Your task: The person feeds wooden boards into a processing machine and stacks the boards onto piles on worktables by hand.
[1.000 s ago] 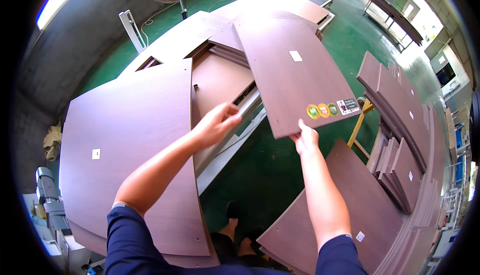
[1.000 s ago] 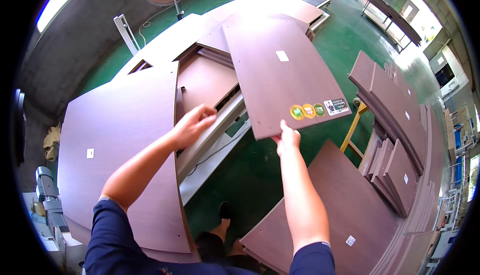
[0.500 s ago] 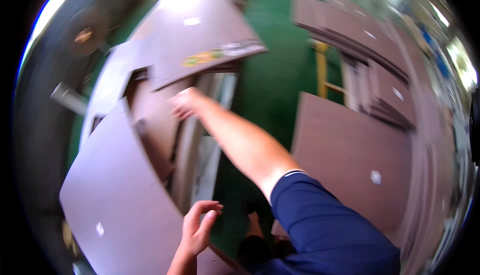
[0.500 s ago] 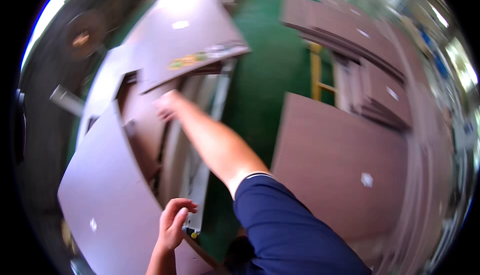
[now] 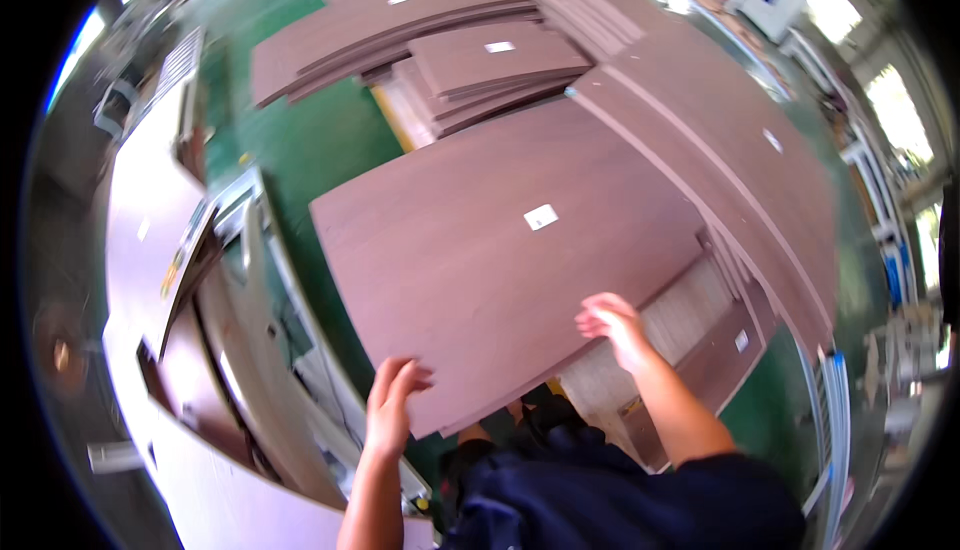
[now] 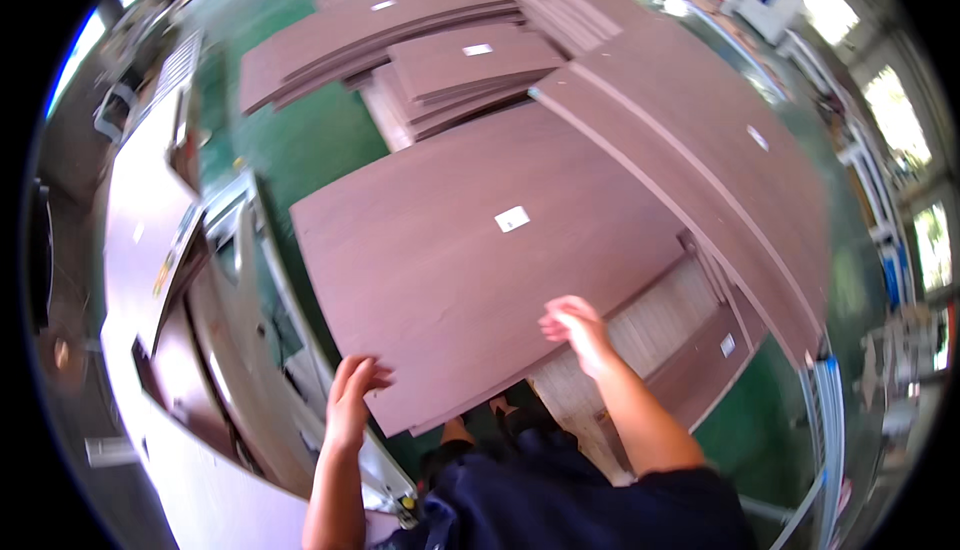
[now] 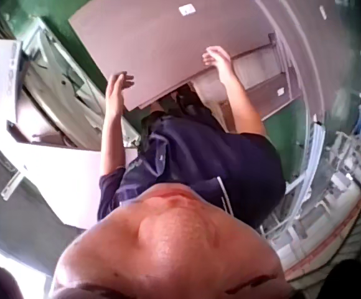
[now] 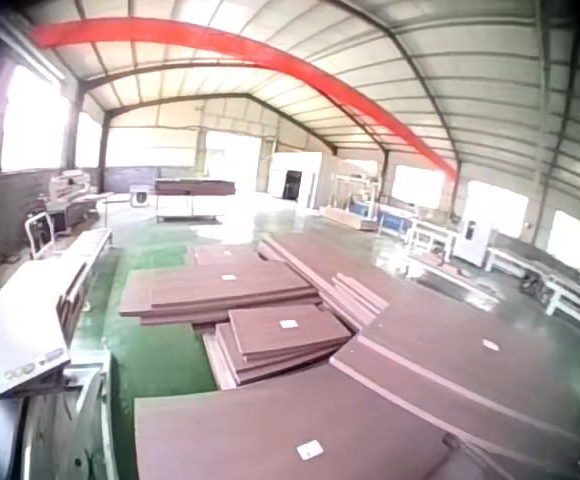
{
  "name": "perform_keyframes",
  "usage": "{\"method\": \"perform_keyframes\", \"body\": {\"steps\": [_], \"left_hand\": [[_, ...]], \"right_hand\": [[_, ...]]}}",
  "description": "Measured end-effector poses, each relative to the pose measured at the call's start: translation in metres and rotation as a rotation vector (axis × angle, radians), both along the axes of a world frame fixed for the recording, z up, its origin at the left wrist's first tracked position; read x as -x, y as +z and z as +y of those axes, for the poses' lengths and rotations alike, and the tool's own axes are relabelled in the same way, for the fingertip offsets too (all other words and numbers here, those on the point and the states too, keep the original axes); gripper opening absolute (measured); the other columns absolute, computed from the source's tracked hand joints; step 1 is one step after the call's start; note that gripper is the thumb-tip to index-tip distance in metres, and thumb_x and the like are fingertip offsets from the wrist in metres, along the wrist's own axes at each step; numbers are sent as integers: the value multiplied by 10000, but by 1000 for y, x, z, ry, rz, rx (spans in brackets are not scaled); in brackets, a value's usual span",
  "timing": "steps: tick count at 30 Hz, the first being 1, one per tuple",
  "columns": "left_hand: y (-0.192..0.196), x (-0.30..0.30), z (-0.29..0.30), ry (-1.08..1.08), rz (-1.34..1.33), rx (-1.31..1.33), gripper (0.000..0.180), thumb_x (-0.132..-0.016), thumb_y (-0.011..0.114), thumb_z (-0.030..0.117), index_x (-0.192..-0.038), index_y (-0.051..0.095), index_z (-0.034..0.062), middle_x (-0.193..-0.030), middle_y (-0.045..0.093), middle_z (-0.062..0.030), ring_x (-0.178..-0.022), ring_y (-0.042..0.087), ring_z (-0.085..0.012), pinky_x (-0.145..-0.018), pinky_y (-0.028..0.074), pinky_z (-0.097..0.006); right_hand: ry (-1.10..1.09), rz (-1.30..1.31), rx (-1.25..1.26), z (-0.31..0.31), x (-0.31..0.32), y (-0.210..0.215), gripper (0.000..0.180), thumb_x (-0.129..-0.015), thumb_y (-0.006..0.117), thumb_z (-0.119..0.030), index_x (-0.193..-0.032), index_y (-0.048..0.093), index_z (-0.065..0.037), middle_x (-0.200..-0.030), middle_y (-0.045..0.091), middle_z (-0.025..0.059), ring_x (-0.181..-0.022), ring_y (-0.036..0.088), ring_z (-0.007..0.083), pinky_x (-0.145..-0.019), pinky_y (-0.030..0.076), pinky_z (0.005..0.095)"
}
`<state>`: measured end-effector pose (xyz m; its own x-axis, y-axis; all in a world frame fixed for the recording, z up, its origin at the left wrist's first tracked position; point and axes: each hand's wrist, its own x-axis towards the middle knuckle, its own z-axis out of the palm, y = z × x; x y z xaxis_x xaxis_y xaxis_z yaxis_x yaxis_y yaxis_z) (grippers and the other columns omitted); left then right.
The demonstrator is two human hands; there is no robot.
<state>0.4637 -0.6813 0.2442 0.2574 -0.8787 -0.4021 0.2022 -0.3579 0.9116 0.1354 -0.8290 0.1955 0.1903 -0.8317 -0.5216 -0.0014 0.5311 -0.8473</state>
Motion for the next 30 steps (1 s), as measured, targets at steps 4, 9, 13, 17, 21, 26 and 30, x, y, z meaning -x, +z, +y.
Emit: {"method": "perform_keyframes", "body": {"steps": [4, 9, 13, 17, 21, 26, 30], "left_hand": [[17, 84, -26, -264, 27, 44, 374, -951, 514, 293, -1178, 531, -3, -1055, 603, -142, -1002, 596, -251, -868, 466, -372], [36, 110, 78, -166, -167, 189, 410, -962, 514, 343, -1145, 506, -24, -1030, 624, -187, -983, 608, -276, -841, 477, -368], [53, 101, 237, 449, -482, -61, 335, -949, 531, 286, -1119, 538, -3, -1031, 633, -174, -994, 610, -255, -853, 480, -358], [45, 143, 331, 1240, -481, -137, 256, -947, 537, 214, -1084, 555, -2, -943, 623, -72, -899, 588, -139, -812, 484, -301], [7, 211, 422, 2015, -350, 103, 222, -956, 518, 215, -1077, 520, 29, -889, 584, -57, -761, 556, -104, -714, 489, -265], [-71, 339, 594, 2950, 102, 808, 388, -853, 533, 469, -920, 487, 90, -823, 591, -93, -617, 594, -218, -569, 512, -363], [-68, 472, 732, 3226, -152, 1028, 1018, -797, 564, 644, -1435, 120, -14, -1241, 418, -188, -1061, 527, -292, -947, 446, -466]], "right_hand": [[-95, -46, 56, 22, 40, 0, 154, -927, 503, -162, -1012, 574, -56, -778, 616, 63, -690, 573, 142, -653, 477, 291], [356, -218, -142, 72, -54, -16, 155, -952, 445, -154, -1041, 528, -57, -889, 586, 76, -802, 558, 172, -698, 463, 291], [953, -331, -126, 136, -165, 10, 142, -951, 461, -134, -1043, 533, -53, -880, 610, 86, -796, 574, 168, -741, 485, 302], [1310, -302, 3, 174, -230, 40, 138, -942, 478, -131, -1038, 547, -59, -878, 625, 75, -788, 599, 167, -722, 503, 304], [1612, -423, 137, 274, -268, 61, 130, -933, 497, -123, -1025, 552, -49, -885, 626, 74, -773, 606, 161, -693, 505, 296], [1907, -405, -11, 428, -262, 65, 142, -915, 505, -89, -1036, 554, -34, -879, 629, 84, -780, 615, 174, -695, 514, 307], [2213, -320, -114, 540, -238, 74, 120, -907, 526, -71, -1008, 562, -18, -874, 627, 90, -780, 619, 171, -712, 520, 299]]}}
